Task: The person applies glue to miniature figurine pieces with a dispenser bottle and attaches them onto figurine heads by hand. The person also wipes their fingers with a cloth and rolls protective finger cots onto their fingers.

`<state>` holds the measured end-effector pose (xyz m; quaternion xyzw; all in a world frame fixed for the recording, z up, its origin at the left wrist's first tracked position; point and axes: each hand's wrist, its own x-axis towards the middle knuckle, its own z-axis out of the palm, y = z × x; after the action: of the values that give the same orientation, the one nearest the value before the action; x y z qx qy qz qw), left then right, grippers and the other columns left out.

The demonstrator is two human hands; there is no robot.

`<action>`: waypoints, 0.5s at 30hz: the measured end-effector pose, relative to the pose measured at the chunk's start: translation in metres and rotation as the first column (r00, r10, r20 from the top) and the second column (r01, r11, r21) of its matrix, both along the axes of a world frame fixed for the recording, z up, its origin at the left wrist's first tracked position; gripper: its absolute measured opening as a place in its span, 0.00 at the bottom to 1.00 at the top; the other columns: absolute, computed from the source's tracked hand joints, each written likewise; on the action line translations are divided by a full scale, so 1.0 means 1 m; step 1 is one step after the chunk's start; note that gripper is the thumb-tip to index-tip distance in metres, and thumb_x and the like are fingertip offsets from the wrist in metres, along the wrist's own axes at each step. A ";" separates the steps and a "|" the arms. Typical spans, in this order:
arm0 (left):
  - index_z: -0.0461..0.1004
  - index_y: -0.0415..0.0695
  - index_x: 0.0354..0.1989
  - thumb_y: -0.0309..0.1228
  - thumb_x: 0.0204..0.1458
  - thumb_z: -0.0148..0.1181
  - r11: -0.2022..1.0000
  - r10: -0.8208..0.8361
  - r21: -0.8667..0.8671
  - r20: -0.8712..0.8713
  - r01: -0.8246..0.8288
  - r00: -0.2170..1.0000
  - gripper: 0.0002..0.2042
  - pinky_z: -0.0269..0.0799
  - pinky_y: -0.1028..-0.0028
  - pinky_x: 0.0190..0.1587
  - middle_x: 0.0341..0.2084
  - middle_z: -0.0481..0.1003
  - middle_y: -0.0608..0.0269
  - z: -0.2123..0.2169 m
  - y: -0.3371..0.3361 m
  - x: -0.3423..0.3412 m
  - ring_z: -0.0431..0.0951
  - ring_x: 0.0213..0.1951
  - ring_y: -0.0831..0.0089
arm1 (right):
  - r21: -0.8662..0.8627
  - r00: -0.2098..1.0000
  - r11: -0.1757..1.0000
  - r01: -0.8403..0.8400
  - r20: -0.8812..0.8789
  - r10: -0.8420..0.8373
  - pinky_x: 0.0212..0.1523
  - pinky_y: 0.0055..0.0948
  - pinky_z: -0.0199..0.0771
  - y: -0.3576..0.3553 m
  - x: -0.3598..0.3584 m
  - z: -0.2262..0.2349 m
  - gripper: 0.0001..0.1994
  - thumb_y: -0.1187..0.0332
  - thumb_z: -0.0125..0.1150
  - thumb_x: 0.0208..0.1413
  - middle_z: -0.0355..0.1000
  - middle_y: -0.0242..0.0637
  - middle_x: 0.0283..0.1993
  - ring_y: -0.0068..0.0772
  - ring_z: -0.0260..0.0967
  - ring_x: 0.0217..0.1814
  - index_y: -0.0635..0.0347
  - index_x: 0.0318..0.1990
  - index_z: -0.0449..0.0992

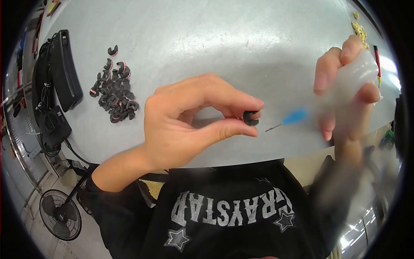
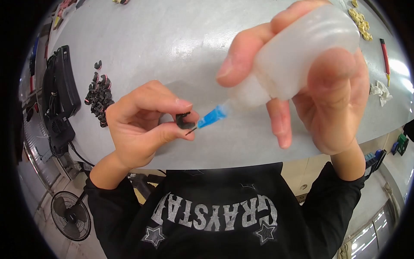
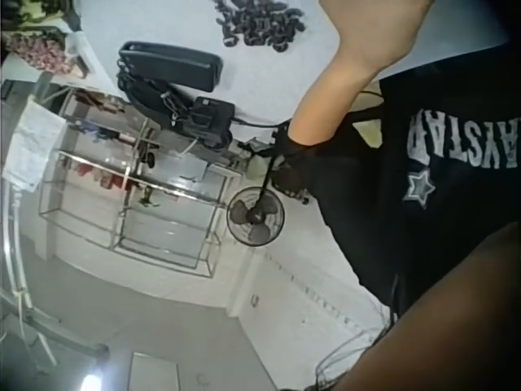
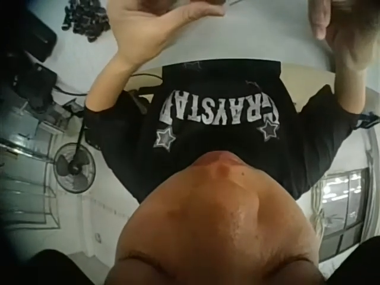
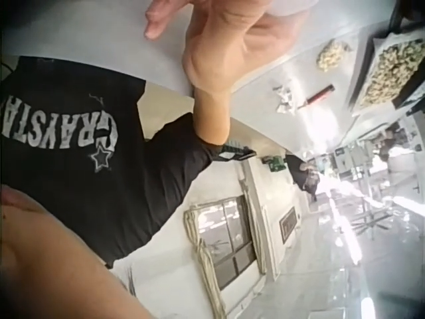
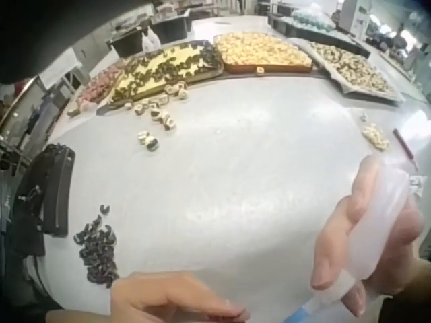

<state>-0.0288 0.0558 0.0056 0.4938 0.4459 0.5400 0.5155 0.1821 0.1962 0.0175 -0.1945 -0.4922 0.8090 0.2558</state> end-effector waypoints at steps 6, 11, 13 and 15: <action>0.74 0.33 0.36 0.14 0.36 0.67 0.999 -0.005 0.034 -0.052 0.007 0.999 0.16 0.74 0.76 0.33 0.28 0.73 0.54 0.000 0.000 0.000 0.76 0.30 0.70 | 0.015 0.995 0.995 -0.096 0.020 0.095 0.07 0.16 0.66 0.000 -0.001 0.003 0.25 0.49 0.58 0.52 0.67 0.44 0.33 0.26 0.64 0.08 0.55 0.48 0.58; 0.76 0.34 0.34 0.18 0.34 0.70 0.999 -0.005 0.041 -0.101 0.009 0.995 0.15 0.69 0.78 0.31 0.26 0.75 0.56 0.002 0.001 0.000 0.74 0.28 0.73 | 0.019 0.987 0.988 -0.156 -0.026 0.156 0.07 0.17 0.67 0.004 0.003 0.000 0.25 0.50 0.60 0.51 0.68 0.46 0.35 0.28 0.65 0.09 0.54 0.48 0.59; 0.76 0.35 0.34 0.21 0.34 0.71 0.997 -0.019 0.076 -0.135 0.029 0.991 0.15 0.67 0.78 0.30 0.25 0.75 0.58 0.002 0.002 0.000 0.73 0.27 0.74 | 0.032 0.990 0.990 -0.141 -0.021 0.141 0.07 0.17 0.66 0.003 0.002 0.000 0.25 0.50 0.60 0.51 0.69 0.46 0.34 0.27 0.65 0.09 0.54 0.47 0.59; 0.76 0.35 0.34 0.21 0.34 0.71 0.998 -0.011 0.067 -0.131 0.020 0.991 0.15 0.66 0.78 0.29 0.24 0.75 0.58 0.002 0.002 0.001 0.73 0.27 0.74 | 0.045 0.992 0.991 -0.123 -0.014 0.124 0.06 0.17 0.66 0.001 0.001 0.001 0.24 0.50 0.61 0.51 0.69 0.46 0.33 0.27 0.64 0.08 0.54 0.47 0.60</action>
<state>-0.0276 0.0573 0.0071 0.5487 0.4562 0.5176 0.4721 0.1835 0.1969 0.0182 -0.1511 -0.5189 0.8138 0.2136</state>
